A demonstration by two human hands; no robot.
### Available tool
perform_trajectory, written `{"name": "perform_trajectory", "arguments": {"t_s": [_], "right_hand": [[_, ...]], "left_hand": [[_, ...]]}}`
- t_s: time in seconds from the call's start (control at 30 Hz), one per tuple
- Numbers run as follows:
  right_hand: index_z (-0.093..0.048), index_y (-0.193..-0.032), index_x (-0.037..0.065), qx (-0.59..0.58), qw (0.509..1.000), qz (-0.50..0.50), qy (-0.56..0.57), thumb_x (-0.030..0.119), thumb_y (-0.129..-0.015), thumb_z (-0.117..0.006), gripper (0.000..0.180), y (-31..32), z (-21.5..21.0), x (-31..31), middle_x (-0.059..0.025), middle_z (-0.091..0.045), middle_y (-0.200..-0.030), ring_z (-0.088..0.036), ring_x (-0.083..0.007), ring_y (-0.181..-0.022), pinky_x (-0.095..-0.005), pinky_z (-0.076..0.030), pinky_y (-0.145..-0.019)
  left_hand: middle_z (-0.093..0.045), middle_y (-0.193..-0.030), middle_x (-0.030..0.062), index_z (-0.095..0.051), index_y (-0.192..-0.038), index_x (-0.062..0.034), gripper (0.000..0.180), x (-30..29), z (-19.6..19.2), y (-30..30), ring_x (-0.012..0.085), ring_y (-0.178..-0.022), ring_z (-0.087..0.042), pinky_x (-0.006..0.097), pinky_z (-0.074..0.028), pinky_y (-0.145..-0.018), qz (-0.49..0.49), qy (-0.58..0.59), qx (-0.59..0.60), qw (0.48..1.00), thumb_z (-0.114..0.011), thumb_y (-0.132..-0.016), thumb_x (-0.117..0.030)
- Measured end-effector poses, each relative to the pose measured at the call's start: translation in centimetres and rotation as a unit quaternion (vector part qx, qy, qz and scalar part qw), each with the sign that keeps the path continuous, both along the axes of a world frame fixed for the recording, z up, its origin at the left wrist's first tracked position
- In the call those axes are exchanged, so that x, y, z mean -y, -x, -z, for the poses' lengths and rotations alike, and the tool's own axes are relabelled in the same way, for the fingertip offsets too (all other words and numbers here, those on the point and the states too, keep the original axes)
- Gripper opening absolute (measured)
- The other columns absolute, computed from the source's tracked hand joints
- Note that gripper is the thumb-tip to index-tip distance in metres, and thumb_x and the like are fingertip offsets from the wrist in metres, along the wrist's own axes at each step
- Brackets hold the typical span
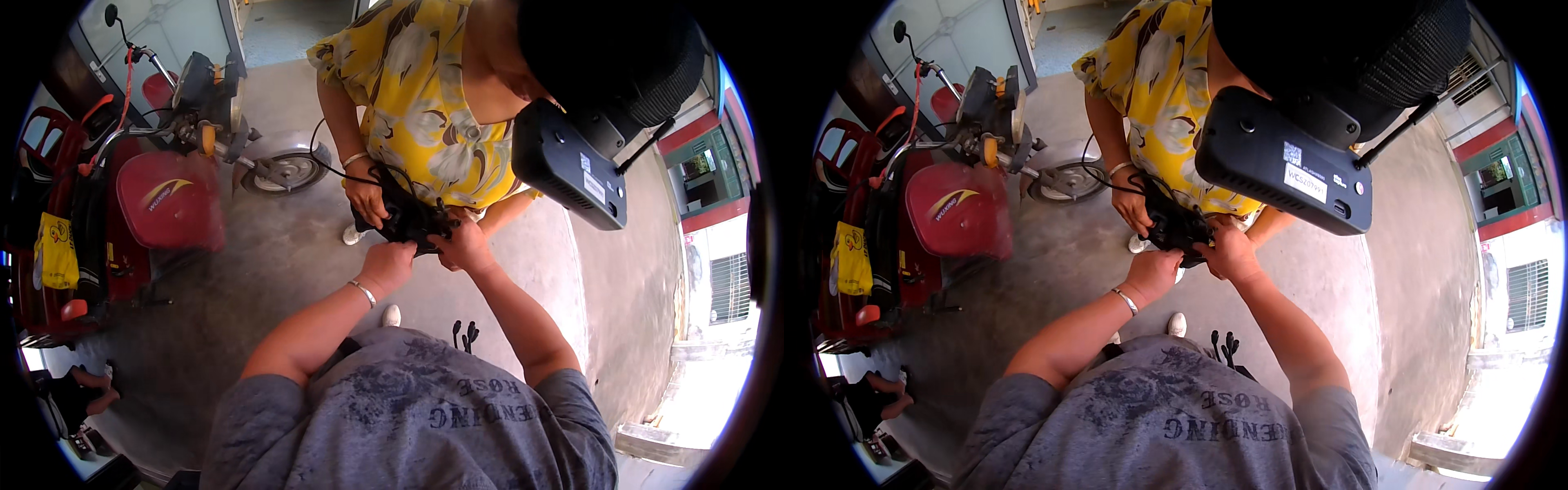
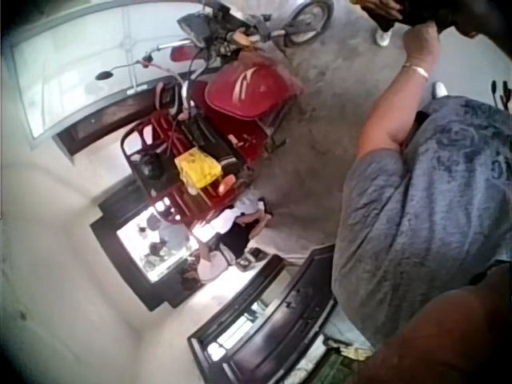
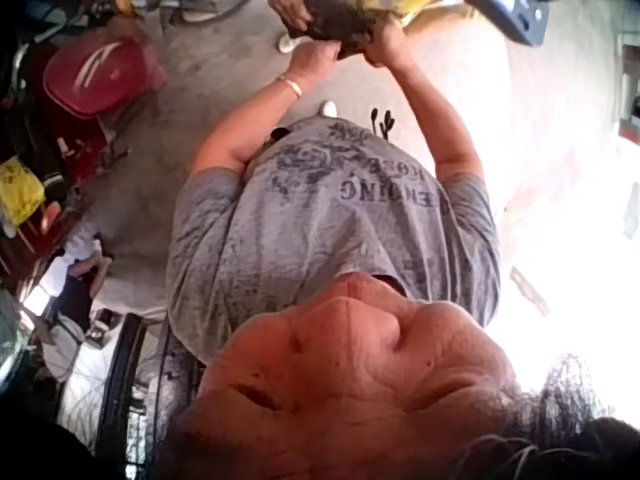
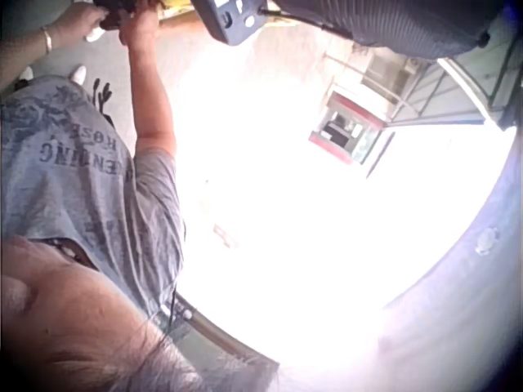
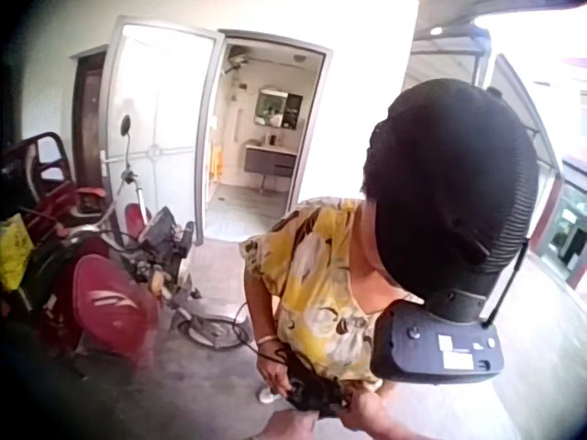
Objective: The person connects cables, handles electronic modules, and fastens tracking hardware to another person's waist harness.
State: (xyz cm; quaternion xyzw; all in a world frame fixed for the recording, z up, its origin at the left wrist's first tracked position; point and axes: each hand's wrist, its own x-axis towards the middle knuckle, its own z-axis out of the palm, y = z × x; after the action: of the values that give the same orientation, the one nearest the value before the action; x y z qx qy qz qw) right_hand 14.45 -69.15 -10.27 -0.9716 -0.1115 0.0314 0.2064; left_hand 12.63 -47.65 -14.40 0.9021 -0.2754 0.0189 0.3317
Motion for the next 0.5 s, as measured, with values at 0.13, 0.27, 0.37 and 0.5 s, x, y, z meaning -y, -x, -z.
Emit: {"name": "perform_trajectory", "arguments": {"t_s": [0.13,0.27,0.37,0.5], "right_hand": [[-0.068,-0.098,0.000,0.073,0.993,0.015,0.086,0.023,-0.081,-0.072,0.028,0.9,0.4,-0.5,-0.0173,-0.068,-0.106,-0.065,-0.0366,-0.100,-0.0437,-0.053,-0.086],[-0.069,-0.099,0.002,0.067,0.990,0.011,0.122,0.016,-0.080,-0.071,0.023,1.7,-1.4,-1.4,-0.0155,-0.069,-0.096,-0.066,-0.0358,-0.097,-0.0441,-0.054,-0.085],[-0.067,-0.105,-0.001,-0.035,0.990,0.078,-0.116,0.004,-0.084,-0.071,0.022,5.8,-3.9,-2.9,-0.0173,-0.069,-0.102,-0.069,-0.0297,-0.088,-0.0353,-0.056,-0.071],[-0.062,-0.115,-0.004,0.073,0.984,-0.036,-0.160,0.007,-0.089,-0.067,0.029,7.0,-4.9,-8.5,-0.0221,-0.066,-0.113,-0.065,-0.0373,-0.103,-0.0412,-0.053,-0.088]], "left_hand": [[-0.067,-0.070,0.0127,-0.063,-0.083,-0.0092,0.006,-0.5,0.2,-0.5,0.0339,-0.068,-0.068,0.046,-0.053,-0.059,0.019,0.019,0.017,1.000,-0.056,-0.083,-0.011],[-0.068,-0.070,0.0124,-0.062,-0.082,-0.0084,0.008,-0.4,0.1,-1.1,0.0335,-0.068,-0.068,0.047,-0.053,-0.059,0.035,-0.020,0.013,0.999,-0.054,-0.084,-0.012],[-0.068,-0.071,0.0118,-0.062,-0.084,-0.0082,0.010,-0.7,1.4,-1.0,0.0337,-0.068,-0.068,0.047,-0.053,-0.059,0.040,-0.038,0.010,0.998,-0.053,-0.086,-0.012],[-0.069,-0.075,0.0141,-0.064,-0.088,-0.0094,0.012,-0.6,3.6,-0.3,0.0332,-0.070,-0.069,0.046,-0.054,-0.060,0.078,0.077,0.023,0.994,-0.052,-0.086,-0.011]]}}
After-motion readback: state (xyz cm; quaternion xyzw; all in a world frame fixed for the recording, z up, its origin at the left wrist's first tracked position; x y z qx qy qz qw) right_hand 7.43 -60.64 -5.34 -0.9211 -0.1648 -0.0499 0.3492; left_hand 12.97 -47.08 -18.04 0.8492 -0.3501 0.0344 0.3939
